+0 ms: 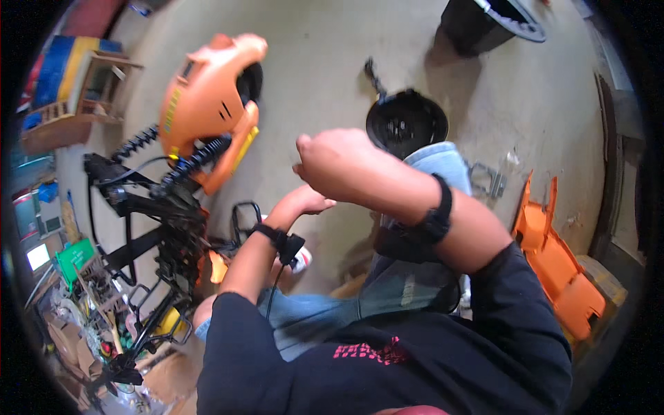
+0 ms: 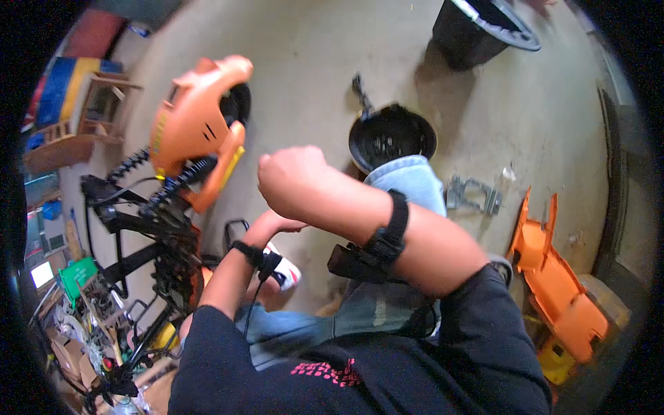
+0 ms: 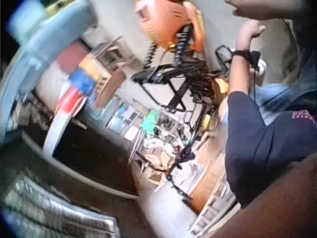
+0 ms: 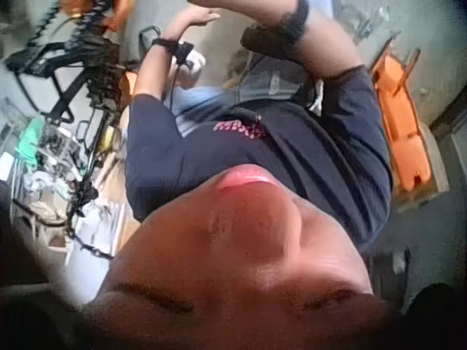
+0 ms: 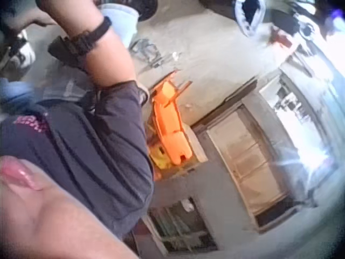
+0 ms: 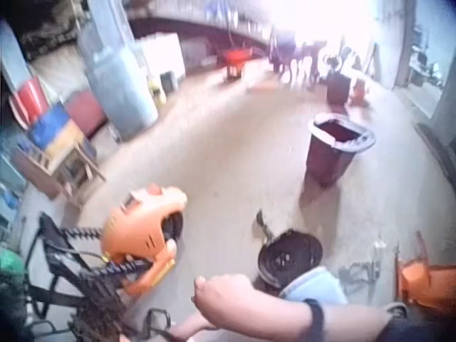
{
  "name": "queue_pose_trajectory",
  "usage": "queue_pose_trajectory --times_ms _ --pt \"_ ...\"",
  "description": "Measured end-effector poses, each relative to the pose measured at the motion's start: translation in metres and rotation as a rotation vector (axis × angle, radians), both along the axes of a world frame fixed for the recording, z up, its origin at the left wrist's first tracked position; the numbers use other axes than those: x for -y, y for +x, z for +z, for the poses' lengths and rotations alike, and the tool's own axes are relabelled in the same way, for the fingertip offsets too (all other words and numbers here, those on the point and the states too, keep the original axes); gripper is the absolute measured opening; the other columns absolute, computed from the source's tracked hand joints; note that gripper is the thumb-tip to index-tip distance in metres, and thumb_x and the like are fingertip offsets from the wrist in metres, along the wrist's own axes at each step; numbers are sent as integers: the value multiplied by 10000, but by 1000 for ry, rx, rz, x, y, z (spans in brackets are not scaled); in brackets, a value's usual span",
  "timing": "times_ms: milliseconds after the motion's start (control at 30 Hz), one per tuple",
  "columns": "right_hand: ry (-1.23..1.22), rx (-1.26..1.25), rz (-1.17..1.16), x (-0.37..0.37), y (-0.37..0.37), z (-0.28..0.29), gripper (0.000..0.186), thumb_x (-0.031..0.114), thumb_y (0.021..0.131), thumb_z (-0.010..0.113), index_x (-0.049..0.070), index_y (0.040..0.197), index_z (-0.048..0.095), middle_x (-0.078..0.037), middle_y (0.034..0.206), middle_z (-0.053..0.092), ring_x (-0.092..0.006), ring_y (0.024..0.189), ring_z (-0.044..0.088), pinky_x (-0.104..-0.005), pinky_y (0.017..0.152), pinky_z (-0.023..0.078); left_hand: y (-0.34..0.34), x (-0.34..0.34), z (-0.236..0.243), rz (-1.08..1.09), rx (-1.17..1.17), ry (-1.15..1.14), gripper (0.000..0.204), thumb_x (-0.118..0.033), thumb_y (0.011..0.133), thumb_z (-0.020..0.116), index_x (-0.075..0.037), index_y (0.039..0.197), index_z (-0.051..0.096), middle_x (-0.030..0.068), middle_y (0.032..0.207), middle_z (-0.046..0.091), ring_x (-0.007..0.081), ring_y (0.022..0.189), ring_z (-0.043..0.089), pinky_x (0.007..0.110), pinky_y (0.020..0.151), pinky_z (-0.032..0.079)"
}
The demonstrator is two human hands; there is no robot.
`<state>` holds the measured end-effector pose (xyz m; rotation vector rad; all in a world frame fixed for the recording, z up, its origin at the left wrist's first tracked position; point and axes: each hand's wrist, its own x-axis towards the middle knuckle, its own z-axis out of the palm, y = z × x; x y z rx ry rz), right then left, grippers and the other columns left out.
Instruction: Removing screws using a power drill to disassemble plastic fairing components from a motorcycle.
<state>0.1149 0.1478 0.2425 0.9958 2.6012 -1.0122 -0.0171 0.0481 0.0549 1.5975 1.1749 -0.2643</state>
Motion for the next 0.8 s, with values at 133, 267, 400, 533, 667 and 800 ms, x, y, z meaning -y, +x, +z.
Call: queue_pose_trajectory --times_ms 133,267,400,533,667,800 --pt "-15 -94 -53 -1 3 20 383 365 865 552 13 977 654 -210 885 669 -384 874 639 -468 785 504 -42 -15 142 207 -423 306 324 -299 898 505 -21 1023 616 206 1036 642 389 959 601 453 832 465" --pt "-787 -688 -219 -57 66 34 439 402 934 496 39 1154 606 -113 1002 689 -195 837 674 -309 749 527 -43 65 285 770 -19 430 290 -269 970 460 -9 896 565 36 728 546 133 667 546 290 619 442" --pt "-656 -924 -683 -100 194 -8 335 321 945 510 62 1136 604 -92 1002 675 -146 776 668 -281 640 529 -36 204 371 970 15 403 188 -69 943 417 19 1010 569 51 770 561 136 700 545 257 657 440" --pt "-786 -592 -1295 -76 275 -148 373 378 896 554 16 984 566 -126 705 623 -190 523 606 -319 453 513 -34 345 365 1256 -117 456 207 10 879 422 15 1042 548 73 836 581 163 761 580 304 709 484" --pt "-1145 -561 -1369 -6 267 -269 458 457 884 568 65 1113 512 -182 794 613 -321 649 621 -435 588 567 -50 455 301 1705 -4 481 201 -13 849 462 -7 1036 536 72 854 588 169 770 587 295 677 483" --pt "-1230 -637 -1403 4 206 -320 380 410 924 539 84 1121 530 -113 1005 617 -317 1000 573 -491 740 545 -54 530 220 2002 -36 270 186 -64 856 462 -33 1019 547 89 824 605 203 720 612 295 578 468"
